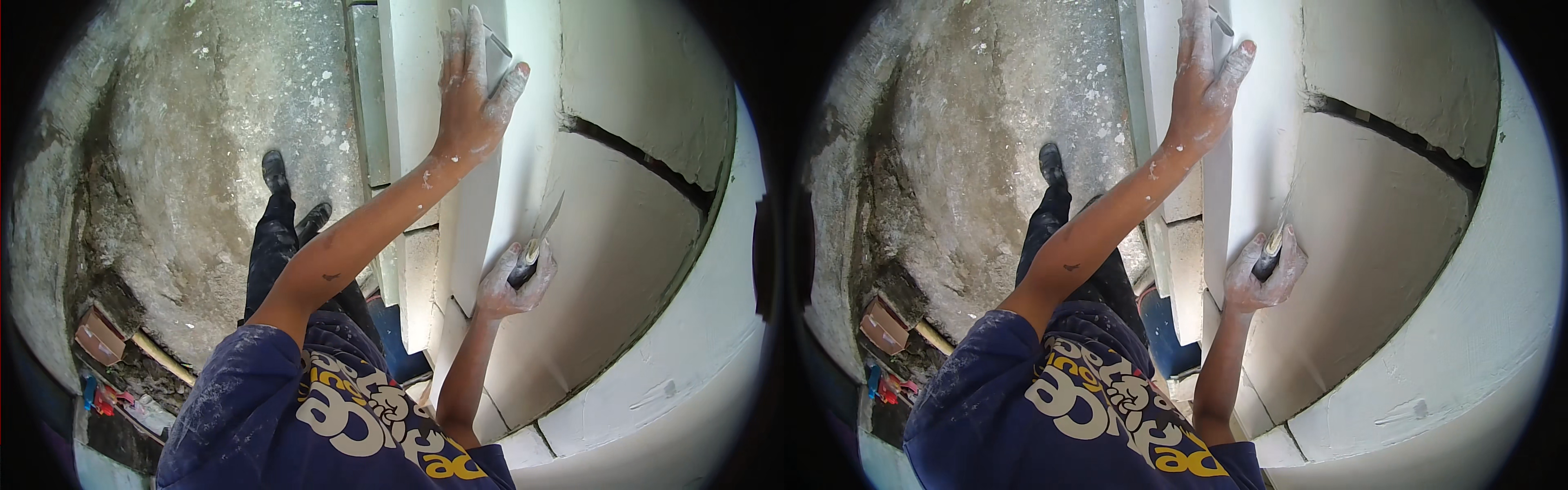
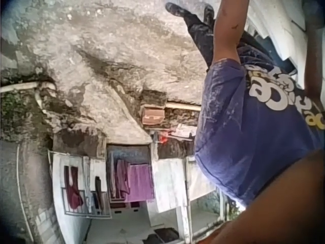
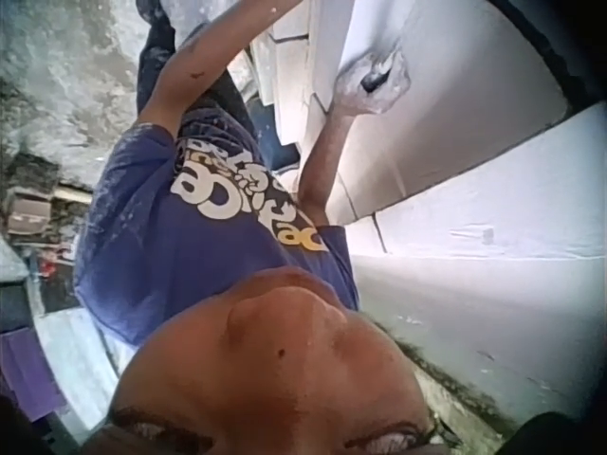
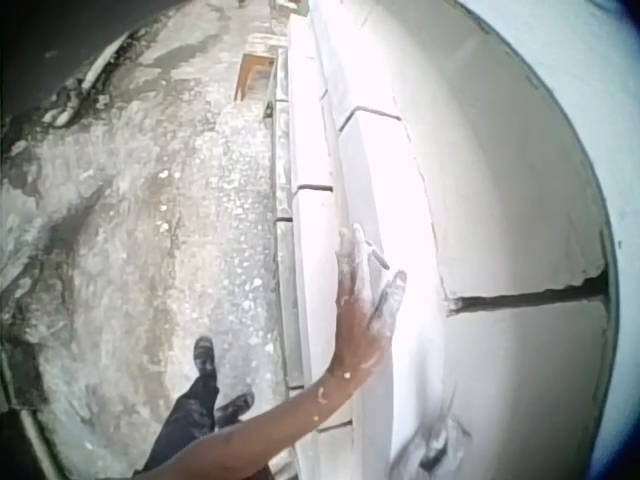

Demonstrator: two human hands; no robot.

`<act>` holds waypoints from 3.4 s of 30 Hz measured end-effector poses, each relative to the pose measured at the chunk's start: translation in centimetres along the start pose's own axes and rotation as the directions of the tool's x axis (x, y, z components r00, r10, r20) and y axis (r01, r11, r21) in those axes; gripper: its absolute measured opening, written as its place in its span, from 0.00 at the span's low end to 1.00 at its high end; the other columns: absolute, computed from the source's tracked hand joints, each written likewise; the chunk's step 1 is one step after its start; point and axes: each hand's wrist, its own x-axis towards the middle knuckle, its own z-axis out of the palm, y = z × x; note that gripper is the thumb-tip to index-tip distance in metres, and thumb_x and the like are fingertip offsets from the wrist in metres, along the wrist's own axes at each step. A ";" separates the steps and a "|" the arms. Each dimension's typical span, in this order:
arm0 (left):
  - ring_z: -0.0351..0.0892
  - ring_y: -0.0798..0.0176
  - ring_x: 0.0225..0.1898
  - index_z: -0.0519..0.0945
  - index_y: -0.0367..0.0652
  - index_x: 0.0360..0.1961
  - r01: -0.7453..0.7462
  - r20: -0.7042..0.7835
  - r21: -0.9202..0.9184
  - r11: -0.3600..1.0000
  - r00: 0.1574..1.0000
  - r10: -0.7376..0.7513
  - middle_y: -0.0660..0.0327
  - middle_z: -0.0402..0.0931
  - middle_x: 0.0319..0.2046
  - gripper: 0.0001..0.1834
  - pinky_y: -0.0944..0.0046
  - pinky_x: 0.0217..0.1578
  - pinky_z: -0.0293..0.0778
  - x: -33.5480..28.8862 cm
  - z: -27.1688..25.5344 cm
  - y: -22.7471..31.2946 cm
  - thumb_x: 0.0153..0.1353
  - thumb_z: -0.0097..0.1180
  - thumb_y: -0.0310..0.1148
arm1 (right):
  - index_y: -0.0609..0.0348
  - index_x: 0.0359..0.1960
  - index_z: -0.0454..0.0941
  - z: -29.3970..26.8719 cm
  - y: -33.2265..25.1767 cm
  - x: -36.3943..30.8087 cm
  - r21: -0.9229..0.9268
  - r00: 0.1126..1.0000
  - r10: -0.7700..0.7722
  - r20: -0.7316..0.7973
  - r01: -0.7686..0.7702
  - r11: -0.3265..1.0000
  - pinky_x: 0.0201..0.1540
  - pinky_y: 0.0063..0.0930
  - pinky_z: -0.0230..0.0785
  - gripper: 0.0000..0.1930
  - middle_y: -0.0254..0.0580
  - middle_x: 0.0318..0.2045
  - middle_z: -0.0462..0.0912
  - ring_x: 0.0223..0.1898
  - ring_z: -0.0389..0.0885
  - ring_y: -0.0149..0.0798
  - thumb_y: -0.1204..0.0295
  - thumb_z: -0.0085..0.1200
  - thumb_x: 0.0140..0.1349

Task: Applying and smoothing plaster or filler onto horizontal wall moldings using a putty knife.

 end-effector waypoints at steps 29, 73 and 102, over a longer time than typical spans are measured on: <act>0.38 0.26 0.75 0.60 0.51 0.72 0.257 0.475 -0.290 0.922 0.875 -0.094 0.35 0.37 0.76 0.34 0.26 0.69 0.37 -16.6 -7.0 8.1 0.69 0.48 0.51 | 0.73 0.48 0.79 -0.4 0.2 -0.4 0.001 1.000 0.011 0.008 -0.011 1.000 0.35 0.42 0.73 0.16 0.57 0.37 0.81 0.34 0.79 0.52 0.80 0.58 0.58; 0.56 0.29 0.69 0.48 0.34 0.75 0.409 0.285 -0.328 0.852 0.902 -0.324 0.32 0.45 0.73 0.43 0.44 0.68 0.55 -2.9 -2.2 1.8 0.71 0.50 0.48 | 0.71 0.50 0.79 -0.3 -0.4 0.0 -0.022 0.998 0.046 0.046 -0.045 0.999 0.47 0.39 0.76 0.17 0.54 0.45 0.84 0.42 0.83 0.51 0.79 0.60 0.58; 0.71 0.67 0.51 0.64 0.27 0.64 0.838 0.431 -0.408 0.363 0.527 -0.732 0.56 0.74 0.49 0.27 0.66 0.56 0.67 -30.8 -9.2 16.3 0.79 0.40 0.43 | 0.63 0.49 0.84 0.6 1.2 0.2 0.099 0.942 -0.279 -0.185 0.300 0.949 0.38 0.29 0.75 0.17 0.42 0.33 0.86 0.30 0.82 0.36 0.78 0.58 0.56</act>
